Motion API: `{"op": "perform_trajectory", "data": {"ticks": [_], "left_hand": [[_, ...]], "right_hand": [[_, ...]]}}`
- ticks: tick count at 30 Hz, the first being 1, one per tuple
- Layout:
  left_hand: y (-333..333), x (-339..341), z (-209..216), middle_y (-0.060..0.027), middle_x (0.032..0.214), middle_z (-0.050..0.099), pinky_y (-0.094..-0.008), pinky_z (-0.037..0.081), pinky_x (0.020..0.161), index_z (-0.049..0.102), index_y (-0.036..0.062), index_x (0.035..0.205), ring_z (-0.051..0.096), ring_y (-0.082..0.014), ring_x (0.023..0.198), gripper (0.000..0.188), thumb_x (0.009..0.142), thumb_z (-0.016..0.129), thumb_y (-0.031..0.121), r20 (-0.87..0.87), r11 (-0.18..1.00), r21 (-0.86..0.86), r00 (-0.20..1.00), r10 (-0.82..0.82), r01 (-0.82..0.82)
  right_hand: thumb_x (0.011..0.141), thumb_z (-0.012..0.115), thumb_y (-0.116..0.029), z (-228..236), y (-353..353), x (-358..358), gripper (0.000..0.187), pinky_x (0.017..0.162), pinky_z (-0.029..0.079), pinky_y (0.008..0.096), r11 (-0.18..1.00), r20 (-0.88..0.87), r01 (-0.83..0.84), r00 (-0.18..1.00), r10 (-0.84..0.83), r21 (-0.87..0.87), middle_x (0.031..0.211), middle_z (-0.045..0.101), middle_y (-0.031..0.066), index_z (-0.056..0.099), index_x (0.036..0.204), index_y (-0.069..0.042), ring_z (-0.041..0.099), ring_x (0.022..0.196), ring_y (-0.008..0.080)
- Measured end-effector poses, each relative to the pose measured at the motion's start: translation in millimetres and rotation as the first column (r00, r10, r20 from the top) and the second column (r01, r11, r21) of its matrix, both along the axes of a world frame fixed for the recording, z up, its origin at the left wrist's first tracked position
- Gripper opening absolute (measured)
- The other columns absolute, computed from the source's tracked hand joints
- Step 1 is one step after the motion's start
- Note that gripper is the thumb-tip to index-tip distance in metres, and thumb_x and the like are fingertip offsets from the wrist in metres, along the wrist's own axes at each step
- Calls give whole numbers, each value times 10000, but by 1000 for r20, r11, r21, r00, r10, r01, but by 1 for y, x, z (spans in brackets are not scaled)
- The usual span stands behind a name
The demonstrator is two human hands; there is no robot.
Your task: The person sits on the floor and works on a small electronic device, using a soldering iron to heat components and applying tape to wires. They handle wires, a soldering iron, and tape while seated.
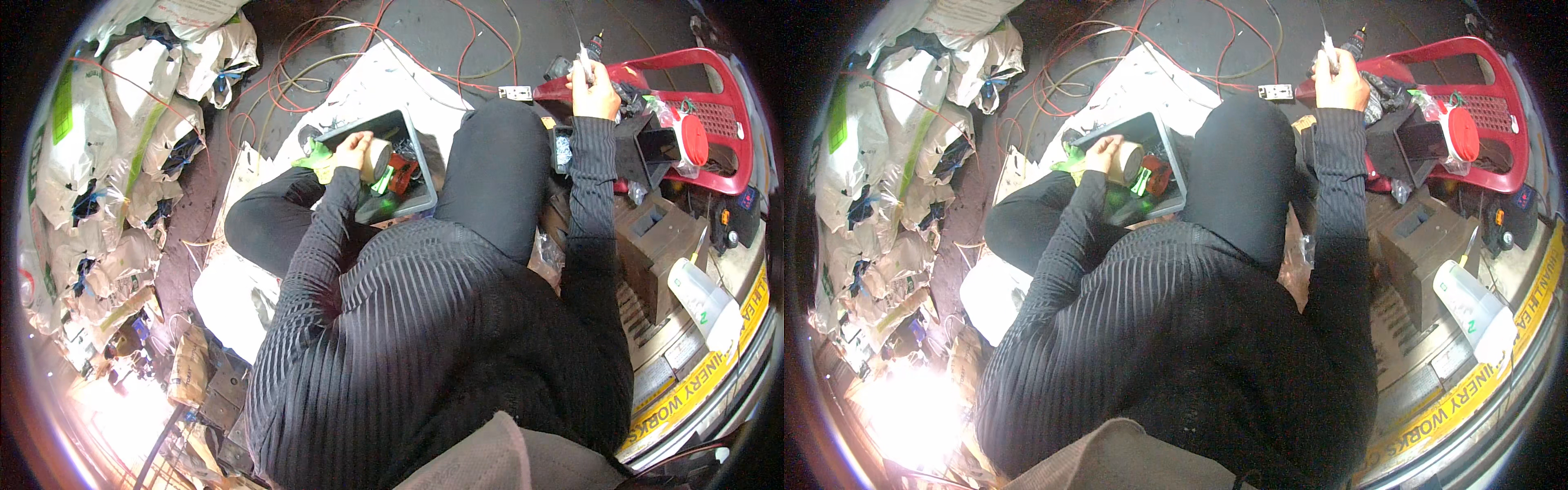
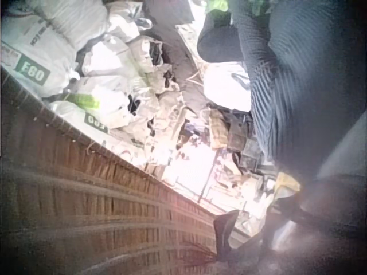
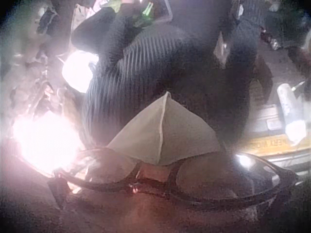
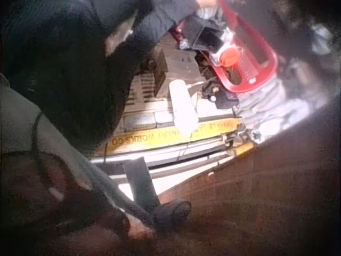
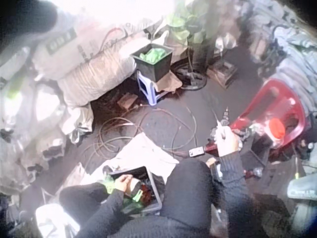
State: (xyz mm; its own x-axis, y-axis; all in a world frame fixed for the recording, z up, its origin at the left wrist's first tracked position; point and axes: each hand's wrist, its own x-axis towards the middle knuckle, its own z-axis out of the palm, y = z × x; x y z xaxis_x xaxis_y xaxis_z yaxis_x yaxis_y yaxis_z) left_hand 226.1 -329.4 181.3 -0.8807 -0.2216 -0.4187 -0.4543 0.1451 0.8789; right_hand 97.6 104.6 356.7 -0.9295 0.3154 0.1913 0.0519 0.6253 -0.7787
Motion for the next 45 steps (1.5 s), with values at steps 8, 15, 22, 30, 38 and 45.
{"op": "perform_trajectory", "data": {"ticks": [8, 15, 22, 30, 38, 45], "left_hand": [[-22, 76, -128, -163, 972, 654, -352, 484, 811, 572, 23, 1075, 626, -268, 901, 412, 763, 664, 277, 347, 840, -528, 934, 84, 121], [36, -2, -18, -136, 894, 673, -318, 507, 737, 615, -12, 1018, 644, -194, 812, 211, 894, 572, 154, 80, 841, -446, 950, -303, 306], [203, -153, 156, -113, 1182, 587, -292, 461, 873, 510, 19, 1254, 567, -176, 1060, 476, 858, 658, 237, -284, 670, 388, 774, -566, 633], [249, -186, 183, -7, 879, 646, -253, 482, 723, 637, 53, 973, 594, -89, 788, 194, 826, 691, 167, -221, 596, 574, 807, -547, 562], [248, -185, 179, -20, 882, 642, -235, 487, 692, 618, 38, 1036, 593, -90, 772, 213, 850, 660, 132, -275, 527, 612, 783, -558, 590], [254, -186, 178, -27, 871, 647, -214, 468, 654, 630, 9, 1002, 571, -66, 742, 170, 861, 641, 102, -307, 582, 430, 717, -625, 691]], "right_hand": [[862, 605, -260, -22, 2, 8, 205, 603, 511, 335, 989, -44, 7, 999, -1, 149, 731, 677, 68, 617, 1009, -117, 673, 665, 185], [874, 590, -266, -28, -6, 12, 186, 591, 501, 311, 981, 32, 0, 999, 6, -196, 752, 650, 35, 621, 961, -105, 636, 656, 137], [869, 629, -175, 1, -30, 12, 170, 430, 411, 180, 726, 155, 3, 978, 143, -687, 771, 610, -14, 623, 998, -65, 530, 529, 36], [868, 627, -138, 13, -30, 21, 187, 449, 433, 179, 527, 117, 33, 985, 127, -849, 753, 579, -9, 587, 1013, -27, 531, 590, 40], [903, 581, -152, 14, -35, 22, 152, 443, 409, 175, 469, 166, 139, 986, 16, -872, 779, 572, -13, 563, 1024, -61, 527, 623, 43], [896, 591, -130, 9, -30, 28, 69, 413, 362, 171, 255, 117, 92, 989, 86, -963, 767, 564, -21, 554, 945, -100, 517, 594, 41]]}}
